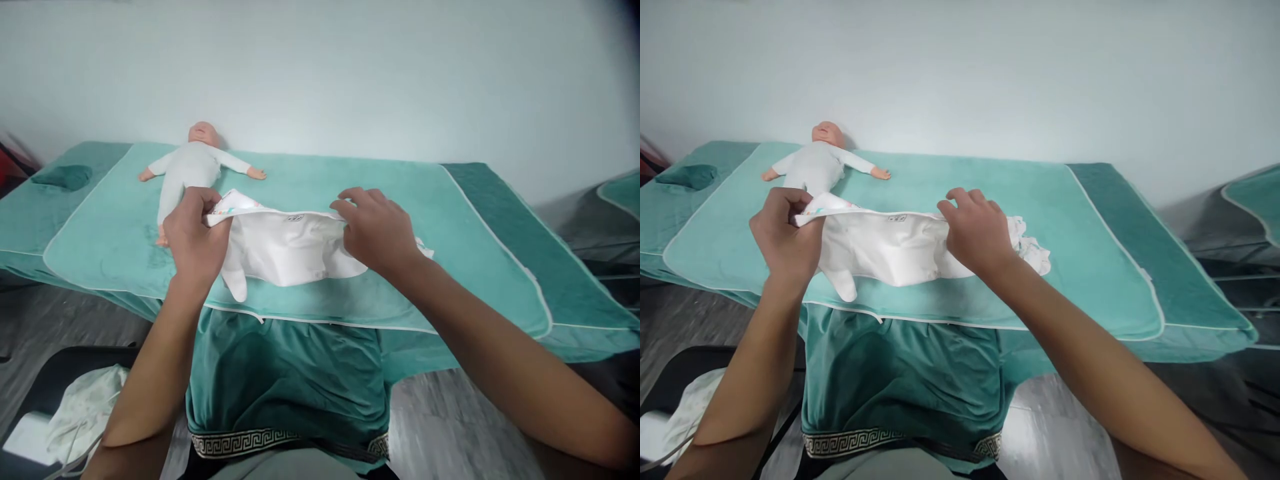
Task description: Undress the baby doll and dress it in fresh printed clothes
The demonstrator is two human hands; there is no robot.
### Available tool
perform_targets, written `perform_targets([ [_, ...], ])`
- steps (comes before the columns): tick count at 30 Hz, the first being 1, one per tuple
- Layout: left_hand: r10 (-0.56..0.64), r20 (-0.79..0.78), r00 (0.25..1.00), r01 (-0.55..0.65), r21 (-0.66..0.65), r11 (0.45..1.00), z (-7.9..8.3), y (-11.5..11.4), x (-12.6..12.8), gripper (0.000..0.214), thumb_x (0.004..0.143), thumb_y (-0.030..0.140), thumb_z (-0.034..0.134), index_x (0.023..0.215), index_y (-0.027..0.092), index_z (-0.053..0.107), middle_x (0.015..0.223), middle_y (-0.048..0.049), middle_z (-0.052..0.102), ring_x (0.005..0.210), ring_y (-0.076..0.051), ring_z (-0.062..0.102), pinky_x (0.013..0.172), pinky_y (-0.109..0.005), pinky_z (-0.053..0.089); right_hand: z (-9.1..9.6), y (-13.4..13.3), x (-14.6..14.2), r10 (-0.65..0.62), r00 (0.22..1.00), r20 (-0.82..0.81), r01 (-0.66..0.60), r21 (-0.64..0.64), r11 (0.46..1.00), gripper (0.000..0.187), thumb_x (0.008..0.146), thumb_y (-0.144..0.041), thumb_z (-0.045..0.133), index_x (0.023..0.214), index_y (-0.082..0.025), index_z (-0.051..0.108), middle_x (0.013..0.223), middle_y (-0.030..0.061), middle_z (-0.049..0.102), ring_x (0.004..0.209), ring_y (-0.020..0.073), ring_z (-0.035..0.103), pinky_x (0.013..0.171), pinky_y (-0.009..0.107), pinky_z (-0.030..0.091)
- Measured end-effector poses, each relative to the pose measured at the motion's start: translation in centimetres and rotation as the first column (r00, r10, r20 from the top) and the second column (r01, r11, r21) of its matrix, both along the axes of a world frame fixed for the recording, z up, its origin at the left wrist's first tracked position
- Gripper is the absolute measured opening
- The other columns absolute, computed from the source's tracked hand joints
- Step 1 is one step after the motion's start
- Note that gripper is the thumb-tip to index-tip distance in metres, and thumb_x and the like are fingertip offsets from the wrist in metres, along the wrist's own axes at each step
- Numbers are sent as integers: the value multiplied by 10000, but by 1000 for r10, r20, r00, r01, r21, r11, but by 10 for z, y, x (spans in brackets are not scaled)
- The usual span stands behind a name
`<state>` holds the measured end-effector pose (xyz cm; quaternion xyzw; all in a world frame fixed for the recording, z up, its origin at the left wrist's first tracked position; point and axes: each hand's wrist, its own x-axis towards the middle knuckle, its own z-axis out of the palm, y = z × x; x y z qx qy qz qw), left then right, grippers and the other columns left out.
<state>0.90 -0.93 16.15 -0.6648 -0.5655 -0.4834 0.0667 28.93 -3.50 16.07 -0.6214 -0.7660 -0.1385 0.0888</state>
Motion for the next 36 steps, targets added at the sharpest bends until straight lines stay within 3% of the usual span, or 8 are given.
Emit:
perform_targets([
  [5, 3, -30, 1000, -3, 0, 1000, 4, -5, 7, 113, 792, 215, 658, 892, 218, 606, 762, 25, 627, 699, -143, 569, 685, -267, 443, -6, 17, -16, 7, 994, -105, -36, -280, 959, 264, 983, -282, 506, 1173, -258, 688, 1012, 57, 753, 837, 226, 631, 652, 319, 322],
  [10, 66, 15, 998, -66, -33, 997, -4, 4, -11, 113, 795, 223, 656, 905, 214, 633, 780, 19, 644, 704, -149, 581, 688, -272, 435, -28, 44, 12, -36, 948, -318, -26, -188, 982, 294, 951, -213, 460, 1118, -235, 701, 1180, 75, 730, 990, 238, 653, 708, 310, 397],
  [15, 55, 16, 998, -51, -188, 981, -20, 18, -26, 145, 783, 247, 658, 923, 212, 664, 723, 35, 599, 677, -140, 546, 660, -266, 396, -43, 52, 43, -141, 830, -540, -12, -270, 963, 280, 884, -247, 487, 1022, -240, 731, 974, 33, 763, 838, 218, 645, 687, 301, 424],
  [21, 37, -9, 999, -38, -298, 954, -12, 25, -27, 149, 741, 255, 719, 884, 219, 696, 663, 40, 545, 658, -143, 515, 643, -276, 375, -6, 50, 59, -250, 846, -470, 67, -371, 926, 292, 826, -267, 550, 1033, -258, 756, 986, 39, 761, 783, 211, 626, 659, 302, 441],
  [27, 76, -78, 994, -103, -441, 891, -3, 78, -14, 208, 830, 370, 730, 977, 223, 719, 870, -45, 677, 863, -241, 604, 786, -379, 470, 30, 92, 49, -282, 953, -110, 183, -533, 826, 382, 862, -183, 554, 1202, -253, 713, 1186, 97, 729, 979, 289, 630, 834, 431, 495],
  [31, 36, -234, 972, -134, -419, 898, -36, 99, 16, 291, 890, 305, 685, 1160, 199, 669, 1245, -174, 648, 1141, -366, 598, 934, -531, 502, -12, 103, 3, -183, 979, -95, 141, -334, 932, 411, 907, -115, 512, 1300, -104, 634, 1354, 249, 613, 1190, 382, 563, 967, 532, 470],
  [33, -83, -315, 946, -47, -384, 922, -67, 95, 36, 315, 906, 182, 607, 1218, 209, 639, 1390, -162, 587, 1278, -357, 539, 1039, -542, 485, -50, 101, -25, -55, 990, -130, 14, -295, 955, 382, 973, -154, 458, 1323, -138, 611, 1447, 203, 564, 1293, 342, 507, 1041, 480, 454],
  [36, -309, -273, 911, 115, -550, 827, -115, 88, 61, 354, 894, 44, 463, 1156, 182, 657, 1295, -139, 658, 1269, -275, 595, 1077, -441, 507, -105, 99, -55, -49, 946, -320, -52, -300, 952, 377, 1027, -217, 394, 1336, -115, 584, 1447, 200, 572, 1333, 312, 491, 1070, 437, 455],
])
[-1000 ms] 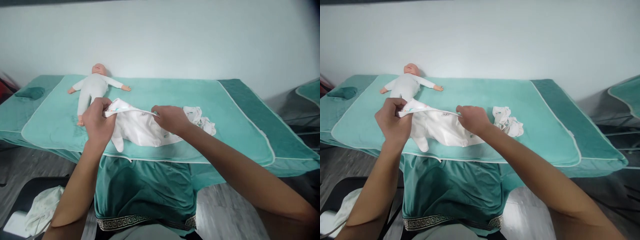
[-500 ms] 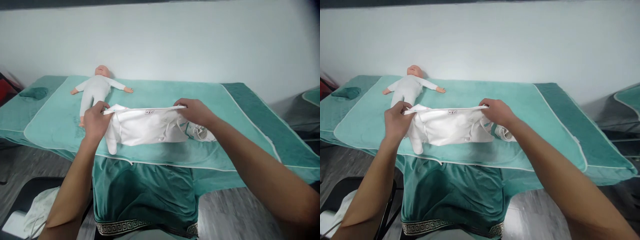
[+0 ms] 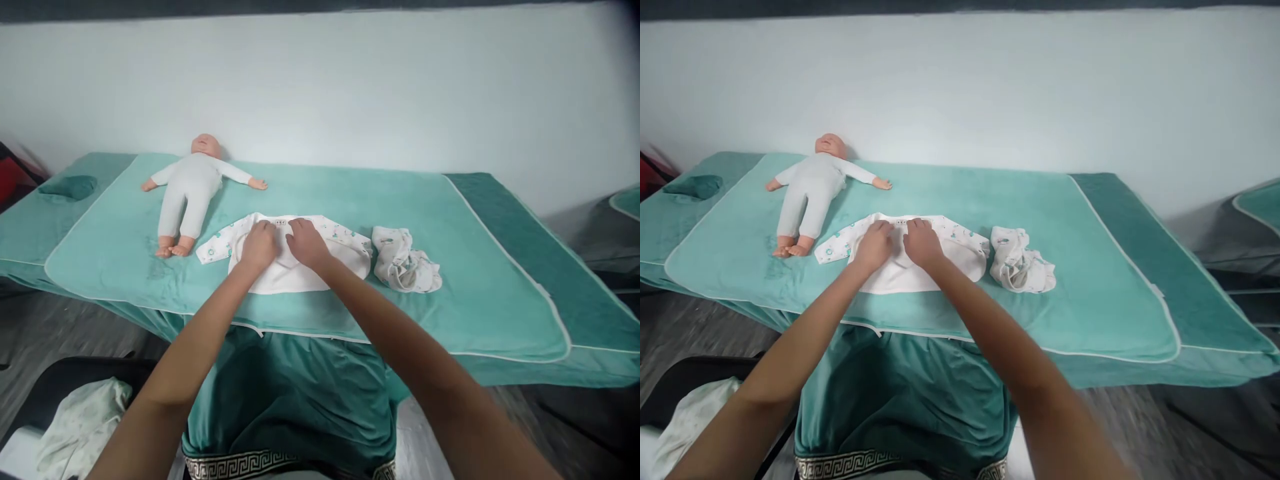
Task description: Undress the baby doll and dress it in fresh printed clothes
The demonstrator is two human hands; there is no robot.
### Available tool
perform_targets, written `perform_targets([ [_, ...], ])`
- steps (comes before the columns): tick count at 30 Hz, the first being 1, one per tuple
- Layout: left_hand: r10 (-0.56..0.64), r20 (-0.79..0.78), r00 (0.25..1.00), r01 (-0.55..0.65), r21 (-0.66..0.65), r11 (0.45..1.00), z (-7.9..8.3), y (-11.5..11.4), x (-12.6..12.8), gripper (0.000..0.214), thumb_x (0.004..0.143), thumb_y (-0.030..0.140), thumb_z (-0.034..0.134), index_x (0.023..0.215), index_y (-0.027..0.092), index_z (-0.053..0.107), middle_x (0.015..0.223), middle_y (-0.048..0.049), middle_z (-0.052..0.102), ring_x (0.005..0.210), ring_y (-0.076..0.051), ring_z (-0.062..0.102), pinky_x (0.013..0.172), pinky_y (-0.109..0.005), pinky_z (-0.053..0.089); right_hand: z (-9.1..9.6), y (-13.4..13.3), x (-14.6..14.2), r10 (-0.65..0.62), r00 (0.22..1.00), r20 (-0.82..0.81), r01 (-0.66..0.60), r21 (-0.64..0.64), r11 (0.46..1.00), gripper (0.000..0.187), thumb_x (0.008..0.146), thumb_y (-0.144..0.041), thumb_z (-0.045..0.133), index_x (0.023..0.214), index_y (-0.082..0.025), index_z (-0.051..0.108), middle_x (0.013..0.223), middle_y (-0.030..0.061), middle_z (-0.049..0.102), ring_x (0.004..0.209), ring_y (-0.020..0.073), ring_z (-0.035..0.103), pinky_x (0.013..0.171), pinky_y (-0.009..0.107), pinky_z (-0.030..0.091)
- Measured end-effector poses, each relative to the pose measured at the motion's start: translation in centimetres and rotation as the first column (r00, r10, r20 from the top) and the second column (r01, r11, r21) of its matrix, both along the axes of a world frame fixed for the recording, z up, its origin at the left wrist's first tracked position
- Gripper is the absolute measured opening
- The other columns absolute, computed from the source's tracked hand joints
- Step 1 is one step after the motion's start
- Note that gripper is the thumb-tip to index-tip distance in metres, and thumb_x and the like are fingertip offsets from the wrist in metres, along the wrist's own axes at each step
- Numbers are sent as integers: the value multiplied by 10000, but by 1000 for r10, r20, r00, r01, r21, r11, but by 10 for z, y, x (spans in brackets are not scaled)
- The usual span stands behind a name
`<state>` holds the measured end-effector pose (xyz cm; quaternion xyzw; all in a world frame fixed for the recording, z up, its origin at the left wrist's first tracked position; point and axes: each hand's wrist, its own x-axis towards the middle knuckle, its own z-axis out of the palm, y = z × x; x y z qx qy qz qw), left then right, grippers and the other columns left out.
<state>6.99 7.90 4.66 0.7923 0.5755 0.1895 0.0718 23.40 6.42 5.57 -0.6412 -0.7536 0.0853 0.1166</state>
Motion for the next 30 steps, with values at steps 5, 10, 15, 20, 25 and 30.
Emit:
perform_targets([
  [5, 155, 55, 986, -150, -88, 985, -38, 26, 5, 383, 902, 70, 444, 1238, 105, 625, 1536, -252, 505, 1420, -358, 520, 1149, -551, 445, -45, 16, -5, -202, 977, -73, 206, 63, 976, 502, 1038, -278, 358, 1474, -73, 497, 1566, 223, 493, 1435, 364, 408, 1203, 529, 311],
  [10, 224, 170, 960, -228, 2, 974, -27, 73, 3, 534, 895, 65, 430, 1411, 144, 543, 1621, -207, 444, 1473, -368, 476, 1184, -578, 398, -45, 44, 3, -197, 980, -5, 195, 165, 967, 579, 1003, -207, 357, 1568, -104, 430, 1665, 184, 385, 1494, 383, 351, 1222, 588, 257],
  [15, 167, 12, 986, -166, -31, 986, -33, 95, 11, 526, 943, 133, 414, 1459, 93, 512, 1699, -234, 292, 1506, -411, 415, 1196, -581, 369, -50, 76, 12, -201, 979, 13, 197, 149, 969, 581, 1025, -287, 360, 1563, -77, 431, 1677, 195, 360, 1505, 387, 329, 1235, 603, 215],
  [20, 108, -18, 994, -108, 1, 994, -55, 96, 9, 471, 1014, 191, 351, 1448, 141, 527, 1670, -204, 374, 1418, -371, 519, 1124, -551, 449, -61, 88, 18, -174, 985, 10, 172, 105, 979, 623, 1056, -404, 322, 1569, -62, 415, 1630, 216, 430, 1470, 380, 379, 1223, 601, 241],
  [25, 100, 72, 992, -106, 92, 990, -54, 91, 7, 382, 1054, 272, 345, 1269, 162, 642, 1641, -159, 440, 1365, -319, 566, 1132, -489, 452, -56, 81, 14, -124, 992, 4, 122, 160, 980, 555, 1057, -324, 313, 1505, -49, 490, 1612, 225, 454, 1475, 366, 389, 1231, 574, 251],
  [30, -102, 117, 988, 78, 195, 978, -53, 46, -18, 362, 1016, 168, 390, 1271, 171, 647, 1419, -124, 643, 1358, -244, 548, 1184, -397, 401, -52, 33, 24, 246, 969, -10, -239, 208, 949, 481, 1066, -295, 326, 1463, -136, 548, 1638, 129, 451, 1527, 272, 354, 1293, 481, 206],
])
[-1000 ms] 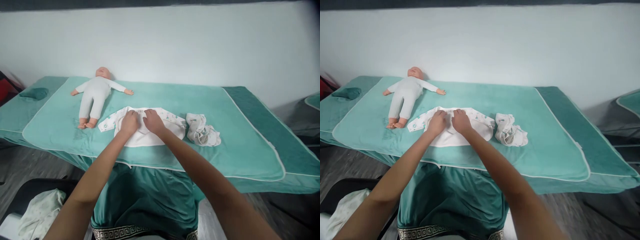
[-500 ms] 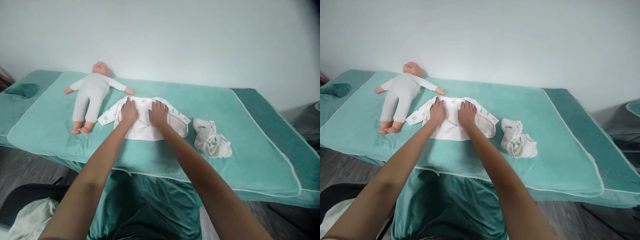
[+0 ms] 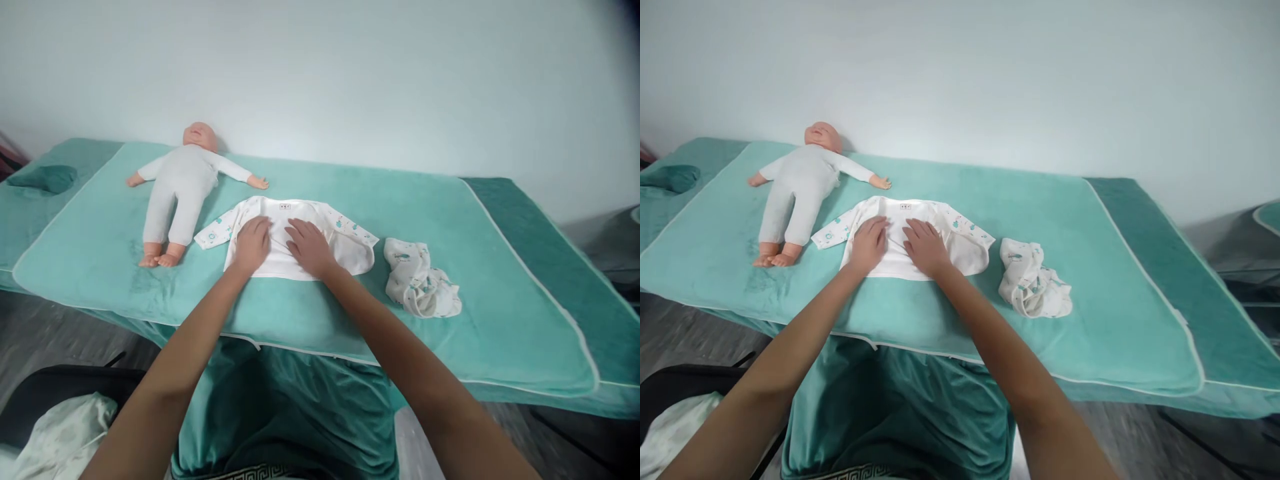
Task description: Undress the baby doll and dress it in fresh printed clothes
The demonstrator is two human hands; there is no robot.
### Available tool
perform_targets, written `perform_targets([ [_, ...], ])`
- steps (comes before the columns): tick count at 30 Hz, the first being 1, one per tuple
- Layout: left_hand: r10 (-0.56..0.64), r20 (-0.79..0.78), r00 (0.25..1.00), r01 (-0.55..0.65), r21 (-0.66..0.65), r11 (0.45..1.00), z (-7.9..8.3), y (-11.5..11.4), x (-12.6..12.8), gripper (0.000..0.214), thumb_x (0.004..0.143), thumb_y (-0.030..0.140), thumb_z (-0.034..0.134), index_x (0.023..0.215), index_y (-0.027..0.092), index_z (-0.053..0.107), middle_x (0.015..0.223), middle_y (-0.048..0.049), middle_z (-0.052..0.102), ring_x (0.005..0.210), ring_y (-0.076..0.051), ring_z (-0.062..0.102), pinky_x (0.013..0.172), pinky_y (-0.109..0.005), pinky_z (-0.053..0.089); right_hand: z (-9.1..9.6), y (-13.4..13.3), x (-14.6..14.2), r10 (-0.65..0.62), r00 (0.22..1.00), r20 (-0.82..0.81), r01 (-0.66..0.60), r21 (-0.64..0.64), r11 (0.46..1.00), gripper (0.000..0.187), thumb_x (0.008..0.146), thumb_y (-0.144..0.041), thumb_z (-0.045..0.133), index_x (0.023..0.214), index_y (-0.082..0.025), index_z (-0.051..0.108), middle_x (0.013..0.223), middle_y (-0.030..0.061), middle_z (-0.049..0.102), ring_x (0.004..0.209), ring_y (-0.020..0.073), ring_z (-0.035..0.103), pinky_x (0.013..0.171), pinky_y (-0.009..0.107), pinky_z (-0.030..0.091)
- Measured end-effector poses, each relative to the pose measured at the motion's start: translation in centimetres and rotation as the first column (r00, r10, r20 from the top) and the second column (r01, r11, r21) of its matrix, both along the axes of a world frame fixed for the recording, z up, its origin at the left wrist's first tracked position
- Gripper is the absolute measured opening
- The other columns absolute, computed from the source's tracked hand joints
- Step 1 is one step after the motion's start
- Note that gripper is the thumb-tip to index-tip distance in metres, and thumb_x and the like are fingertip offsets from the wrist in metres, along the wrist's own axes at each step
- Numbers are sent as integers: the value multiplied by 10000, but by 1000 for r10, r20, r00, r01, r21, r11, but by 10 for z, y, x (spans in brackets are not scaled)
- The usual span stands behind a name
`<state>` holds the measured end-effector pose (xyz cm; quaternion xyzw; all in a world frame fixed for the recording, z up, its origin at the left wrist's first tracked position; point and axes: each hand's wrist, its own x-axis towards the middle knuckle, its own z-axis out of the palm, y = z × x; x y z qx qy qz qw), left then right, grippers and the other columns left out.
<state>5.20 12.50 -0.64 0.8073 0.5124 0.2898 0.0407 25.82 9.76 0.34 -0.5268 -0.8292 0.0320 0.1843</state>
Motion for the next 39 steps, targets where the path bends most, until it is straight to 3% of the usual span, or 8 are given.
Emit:
perform_targets([
  [7, -31, -187, 982, 27, -27, 999, -6, -90, -52, 428, 889, 47, 469, 1240, 188, 668, 1261, -136, 679, 1193, -302, 571, 976, -447, 453, -10, -91, 67, -7, 998, -63, 8, 16, 1000, 515, 989, -548, 575, 1376, -212, 613, 1477, 159, 580, 1347, 357, 507, 1131, 530, 401],
  [15, 48, -264, 963, -57, -28, 998, -3, -90, -46, 227, 886, 69, 484, 918, 203, 665, 964, -110, 710, 1026, -302, 597, 893, -460, 402, -3, -93, 66, -56, 993, 103, 55, 21, 998, 336, 1070, -378, 424, 1101, -212, 715, 1148, 130, 726, 1084, 312, 589, 924, 454, 427],
  [22, 160, -225, 961, -166, -9, 986, -9, -98, -54, 209, 833, 47, 512, 799, 219, 627, 866, -102, 693, 949, -292, 608, 837, -439, 387, 12, -104, 69, 16, 998, -54, -20, -79, 997, 333, 1060, -384, 416, 938, -243, 692, 967, 107, 719, 965, 278, 640, 900, 435, 475],
  [25, 221, -216, 951, -224, 10, 975, -11, -100, -54, 227, 839, 48, 510, 853, 217, 661, 895, -106, 699, 948, -294, 602, 832, -437, 383, 12, -93, 86, -135, 978, -159, 132, -32, 991, 311, 1039, -378, 396, 928, -265, 663, 980, 91, 701, 993, 274, 646, 932, 435, 496],
  [28, 195, -250, 948, -195, 25, 980, -9, -99, -53, 282, 880, 64, 497, 977, 226, 706, 994, -111, 715, 992, -300, 595, 836, -442, 377, 4, -65, 111, -473, 836, -278, 500, 35, 865, 292, 958, -382, 437, 1032, -198, 651, 1077, 159, 670, 1020, 313, 625, 945, 494, 492],
  [30, 144, -262, 954, -144, 21, 989, -8, -99, -52, 279, 896, 71, 501, 967, 235, 715, 1041, -104, 717, 1028, -296, 590, 844, -440, 380, -1, -47, 126, -632, 731, -258, 646, -39, 762, 335, 909, -428, 492, 1026, -157, 652, 1083, 199, 663, 1019, 333, 612, 947, 510, 481],
  [34, 149, -245, 958, -150, 13, 989, -7, -97, -51, 246, 888, 60, 518, 840, 226, 692, 1088, -97, 717, 1057, -291, 586, 859, -437, 392, -4, -29, 140, -726, 666, -168, 680, -263, 685, 314, 852, -502, 585, 907, -197, 635, 928, 120, 671, 912, 298, 604, 910, 469, 469],
  [39, 157, -243, 957, -160, 9, 987, -9, -96, -50, 236, 882, 55, 530, 817, 220, 685, 1105, -98, 721, 1054, -291, 588, 853, -442, 390, 4, -5, 151, -737, 541, -405, 683, -300, 666, 227, 842, -424, 598, 942, -222, 576, 914, 45, 623, 868, 225, 567, 860, 382, 471],
])
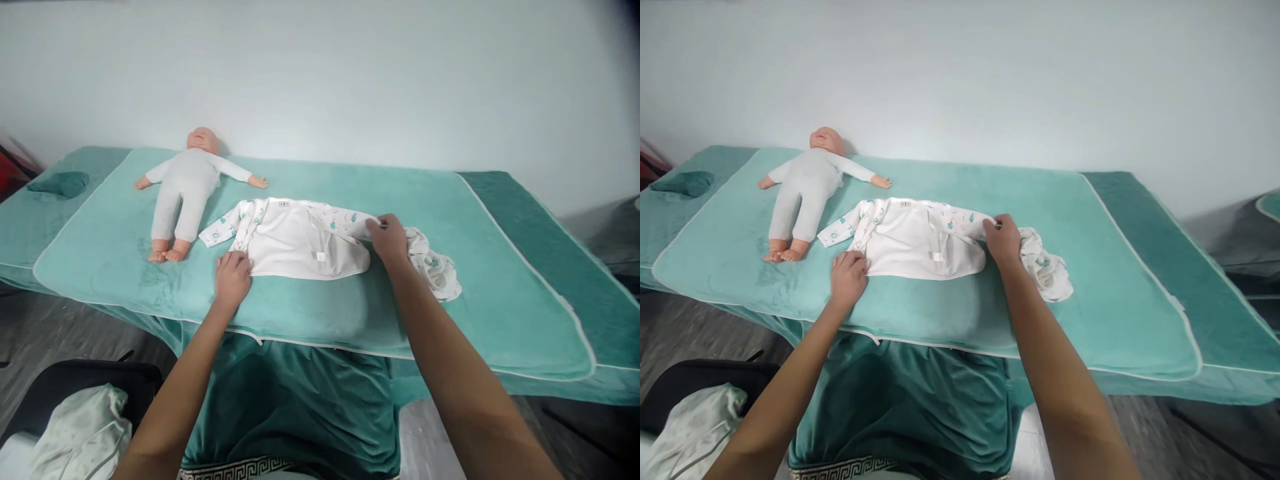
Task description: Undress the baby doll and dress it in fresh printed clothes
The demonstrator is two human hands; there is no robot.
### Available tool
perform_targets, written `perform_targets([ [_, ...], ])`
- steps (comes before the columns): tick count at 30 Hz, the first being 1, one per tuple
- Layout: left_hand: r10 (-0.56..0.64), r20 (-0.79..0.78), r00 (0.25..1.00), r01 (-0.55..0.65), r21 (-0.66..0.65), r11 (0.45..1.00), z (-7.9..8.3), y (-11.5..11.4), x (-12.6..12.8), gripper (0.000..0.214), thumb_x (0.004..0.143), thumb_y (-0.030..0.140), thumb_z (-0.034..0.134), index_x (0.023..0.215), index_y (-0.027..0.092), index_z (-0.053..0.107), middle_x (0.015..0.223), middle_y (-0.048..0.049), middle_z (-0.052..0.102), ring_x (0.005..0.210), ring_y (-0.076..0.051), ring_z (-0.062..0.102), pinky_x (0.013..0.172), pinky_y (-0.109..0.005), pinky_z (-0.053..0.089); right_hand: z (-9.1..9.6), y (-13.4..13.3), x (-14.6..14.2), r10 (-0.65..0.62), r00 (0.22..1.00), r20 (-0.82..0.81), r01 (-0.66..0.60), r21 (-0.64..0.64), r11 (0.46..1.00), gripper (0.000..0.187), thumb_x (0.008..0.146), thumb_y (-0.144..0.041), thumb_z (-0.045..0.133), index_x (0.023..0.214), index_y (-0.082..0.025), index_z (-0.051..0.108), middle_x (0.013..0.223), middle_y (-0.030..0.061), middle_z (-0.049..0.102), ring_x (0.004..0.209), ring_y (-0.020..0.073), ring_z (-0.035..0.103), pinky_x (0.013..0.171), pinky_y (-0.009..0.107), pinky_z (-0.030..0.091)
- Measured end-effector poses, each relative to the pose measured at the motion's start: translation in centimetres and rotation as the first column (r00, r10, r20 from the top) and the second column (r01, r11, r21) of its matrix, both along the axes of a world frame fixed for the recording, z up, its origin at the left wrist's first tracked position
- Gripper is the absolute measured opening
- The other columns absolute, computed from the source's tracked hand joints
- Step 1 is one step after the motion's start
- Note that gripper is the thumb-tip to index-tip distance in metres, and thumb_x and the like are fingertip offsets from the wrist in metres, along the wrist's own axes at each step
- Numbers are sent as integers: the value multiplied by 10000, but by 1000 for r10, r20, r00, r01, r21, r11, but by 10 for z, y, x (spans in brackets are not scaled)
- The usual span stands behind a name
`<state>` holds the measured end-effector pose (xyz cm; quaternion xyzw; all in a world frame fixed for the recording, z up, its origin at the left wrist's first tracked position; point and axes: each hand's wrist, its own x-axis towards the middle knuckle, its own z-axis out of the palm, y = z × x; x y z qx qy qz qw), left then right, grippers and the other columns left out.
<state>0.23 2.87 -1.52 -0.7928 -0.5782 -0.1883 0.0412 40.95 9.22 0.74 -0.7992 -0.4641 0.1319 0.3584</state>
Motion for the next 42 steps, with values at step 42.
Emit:
perform_targets([
  [42, 216, 353, 910, -290, 172, 942, -14, 12, 3, 445, 1032, 299, 458, 1445, 168, 563, 1507, -177, 581, 1414, -309, 527, 1155, -489, 370, 6, 9, -44, 162, 954, 251, -282, 578, 766, 255, 879, -141, 406, 1003, -235, 608, 1096, 136, 662, 1151, 279, 603, 1055, 515, 483],
])
